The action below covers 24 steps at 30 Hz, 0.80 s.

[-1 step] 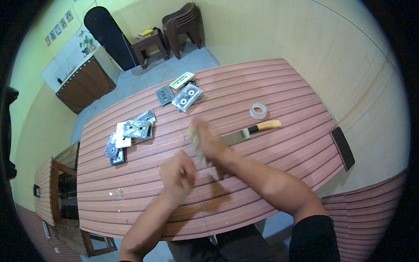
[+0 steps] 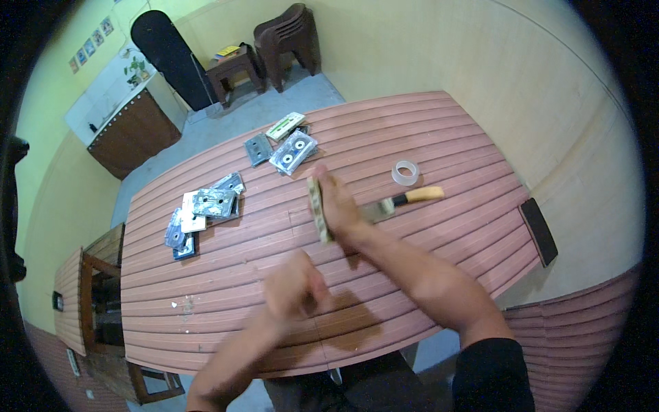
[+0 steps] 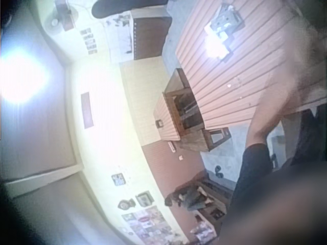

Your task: The person uses a knife to scrape and clean the surface of a yellow cassette tape, then applies clear tape to the label area. They handle several cassette tapes on the table, moving them aside and picking up another one to continue the process.

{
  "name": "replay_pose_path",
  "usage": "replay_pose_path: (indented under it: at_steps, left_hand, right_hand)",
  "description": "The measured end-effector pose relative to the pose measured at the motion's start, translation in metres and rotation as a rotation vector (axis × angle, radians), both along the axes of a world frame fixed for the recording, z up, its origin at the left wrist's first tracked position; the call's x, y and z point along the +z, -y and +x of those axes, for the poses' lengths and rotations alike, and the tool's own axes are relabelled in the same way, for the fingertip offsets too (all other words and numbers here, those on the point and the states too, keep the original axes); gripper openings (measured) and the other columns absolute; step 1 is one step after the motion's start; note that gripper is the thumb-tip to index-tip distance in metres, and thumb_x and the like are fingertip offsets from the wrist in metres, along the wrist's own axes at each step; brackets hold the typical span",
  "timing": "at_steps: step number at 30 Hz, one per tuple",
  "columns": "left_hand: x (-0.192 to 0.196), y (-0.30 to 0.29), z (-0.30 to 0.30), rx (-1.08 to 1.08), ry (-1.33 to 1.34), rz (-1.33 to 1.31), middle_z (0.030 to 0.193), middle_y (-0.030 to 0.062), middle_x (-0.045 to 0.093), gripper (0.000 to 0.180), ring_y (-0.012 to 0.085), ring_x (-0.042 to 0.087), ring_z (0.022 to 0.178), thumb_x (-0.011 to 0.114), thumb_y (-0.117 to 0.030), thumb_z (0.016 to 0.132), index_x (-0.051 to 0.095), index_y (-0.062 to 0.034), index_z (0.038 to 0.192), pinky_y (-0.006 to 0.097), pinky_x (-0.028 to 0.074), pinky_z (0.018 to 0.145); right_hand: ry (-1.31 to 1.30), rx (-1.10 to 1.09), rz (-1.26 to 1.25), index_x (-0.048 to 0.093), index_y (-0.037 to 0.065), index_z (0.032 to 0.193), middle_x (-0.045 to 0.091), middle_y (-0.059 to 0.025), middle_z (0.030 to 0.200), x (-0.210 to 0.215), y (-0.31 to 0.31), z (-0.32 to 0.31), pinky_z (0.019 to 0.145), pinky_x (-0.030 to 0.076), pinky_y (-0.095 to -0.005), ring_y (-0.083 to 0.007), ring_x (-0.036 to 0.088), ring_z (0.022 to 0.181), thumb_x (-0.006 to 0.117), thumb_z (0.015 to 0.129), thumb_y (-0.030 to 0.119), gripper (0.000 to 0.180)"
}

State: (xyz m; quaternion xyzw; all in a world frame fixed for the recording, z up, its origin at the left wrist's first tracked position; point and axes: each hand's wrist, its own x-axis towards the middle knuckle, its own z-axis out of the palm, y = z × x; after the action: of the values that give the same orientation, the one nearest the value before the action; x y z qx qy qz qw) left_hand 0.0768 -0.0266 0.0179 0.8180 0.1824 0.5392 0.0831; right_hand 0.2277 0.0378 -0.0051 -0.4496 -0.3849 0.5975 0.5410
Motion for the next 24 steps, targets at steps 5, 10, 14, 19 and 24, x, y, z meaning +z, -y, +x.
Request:
replay_pose_path:
  at_steps: [5, 10, 14, 19, 24]
  left_hand:
    - [-0.001, 0.004, 0.013, -0.087, 0.101, 0.012, 0.084, 0.0129, 0.073, 0.013, 0.0286, 0.068, 0.065, 0.069, -0.008, 0.114, 0.070, -0.0020, 0.103, 0.037, 0.053, 0.058]
    - [-0.007, -0.030, -0.023, 0.128, 0.213, -0.366, 0.090, 0.0123, 0.079, 0.024, 0.0152, 0.070, 0.070, 0.061, -0.010, 0.121, 0.080, 0.0053, 0.126, 0.030, 0.054, 0.065]
    - [-0.004, -0.039, -0.029, 0.207, 0.226, -0.579, 0.095, 0.0117, 0.083, 0.024, 0.0118, 0.068, 0.071, 0.070, -0.009, 0.117, 0.085, 0.0028, 0.131, 0.029, 0.053, 0.066]
    - [0.007, -0.049, -0.045, 0.323, 0.052, -0.454, 0.082, 0.0104, 0.079, 0.011, 0.0138, 0.069, 0.065, 0.086, -0.012, 0.105, 0.089, -0.0019, 0.106, 0.031, 0.051, 0.061]
    - [0.014, -0.064, -0.071, 0.333, -0.291, -0.569, 0.074, 0.0130, 0.072, 0.032, 0.0169, 0.069, 0.065, 0.082, -0.023, 0.109, 0.084, 0.0024, 0.090, 0.036, 0.051, 0.061]
  right_hand:
    - [0.073, 0.175, 0.200, 0.063, 0.015, 0.110, 0.059, 0.0026, 0.084, 0.001, -0.007, 0.014, 0.060, 0.049, -0.0256, -0.0073, 0.054, 0.068, 0.042, 0.127, 0.057, 0.049]
    - [-0.410, 0.468, 0.001, 0.061, 0.015, 0.112, 0.056, -0.0008, 0.079, 0.005, -0.012, 0.041, 0.044, 0.044, -0.0274, -0.0107, 0.050, 0.048, 0.042, 0.120, 0.073, 0.062]
    - [-0.764, 0.742, 0.001, 0.061, 0.010, 0.120, 0.054, -0.0052, 0.079, 0.000, -0.018, 0.042, 0.044, 0.042, -0.0269, -0.0144, 0.051, 0.049, 0.046, 0.112, 0.086, 0.078]
    - [-0.925, 0.848, -0.140, 0.061, 0.008, 0.128, 0.054, -0.0072, 0.087, -0.006, -0.007, 0.033, 0.051, 0.045, -0.0325, -0.0175, 0.052, 0.057, 0.059, 0.107, 0.080, 0.075]
    - [-0.867, 0.828, -0.155, 0.056, 0.004, 0.153, 0.058, -0.0125, 0.094, -0.001, -0.004, 0.031, 0.062, 0.053, -0.0370, -0.0252, 0.061, 0.071, 0.064, 0.098, 0.046, 0.070]
